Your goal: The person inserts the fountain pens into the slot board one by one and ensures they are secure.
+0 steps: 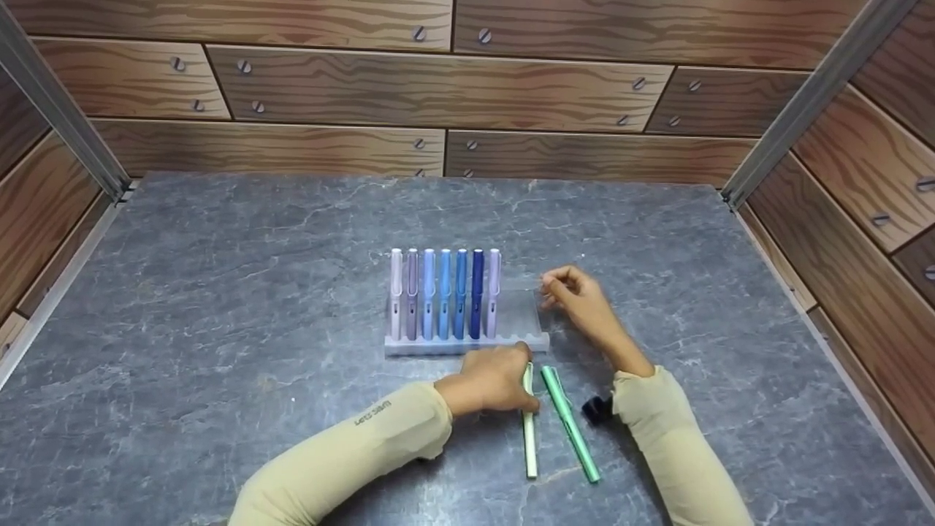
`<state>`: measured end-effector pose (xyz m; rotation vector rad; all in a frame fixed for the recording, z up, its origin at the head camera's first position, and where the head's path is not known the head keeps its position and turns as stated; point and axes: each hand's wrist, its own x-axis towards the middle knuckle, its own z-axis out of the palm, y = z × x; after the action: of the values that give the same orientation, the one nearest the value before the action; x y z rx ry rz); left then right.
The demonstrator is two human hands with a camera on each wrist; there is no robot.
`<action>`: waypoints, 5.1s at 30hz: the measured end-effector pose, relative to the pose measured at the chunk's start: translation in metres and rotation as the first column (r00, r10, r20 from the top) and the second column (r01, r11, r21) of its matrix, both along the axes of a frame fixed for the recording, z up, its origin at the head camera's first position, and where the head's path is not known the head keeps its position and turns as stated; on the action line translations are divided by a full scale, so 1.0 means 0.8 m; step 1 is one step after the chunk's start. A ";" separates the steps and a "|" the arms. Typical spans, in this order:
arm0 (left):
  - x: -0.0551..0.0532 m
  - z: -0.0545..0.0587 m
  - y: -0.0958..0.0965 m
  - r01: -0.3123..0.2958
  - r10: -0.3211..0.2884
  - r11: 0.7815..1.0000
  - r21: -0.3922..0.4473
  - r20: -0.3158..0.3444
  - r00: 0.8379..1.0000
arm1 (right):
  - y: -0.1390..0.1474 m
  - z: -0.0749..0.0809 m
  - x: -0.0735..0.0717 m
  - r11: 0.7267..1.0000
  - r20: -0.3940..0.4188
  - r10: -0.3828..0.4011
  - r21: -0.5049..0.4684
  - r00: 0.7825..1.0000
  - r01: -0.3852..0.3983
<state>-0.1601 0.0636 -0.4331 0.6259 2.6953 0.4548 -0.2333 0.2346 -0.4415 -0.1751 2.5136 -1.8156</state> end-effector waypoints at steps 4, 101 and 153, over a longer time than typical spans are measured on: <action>0.000 -0.003 0.005 0.012 -0.014 0.999 -0.043 -0.049 0.999 | 0.001 -0.001 -0.001 1.000 -0.011 -0.004 0.022 1.000 0.004; -0.057 0.021 -0.042 0.168 0.165 0.932 0.321 -0.790 0.590 | -0.001 0.001 0.001 1.000 -0.030 0.008 0.019 1.000 -0.008; -0.065 0.022 -0.042 0.077 0.172 0.955 0.286 -0.746 0.643 | -0.006 0.018 0.009 1.000 0.020 0.007 0.007 1.000 -0.007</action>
<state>-0.2118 0.0301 -0.4152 1.0244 3.4976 0.7540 -0.2262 0.2297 -0.4269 -0.1650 2.5023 -1.7967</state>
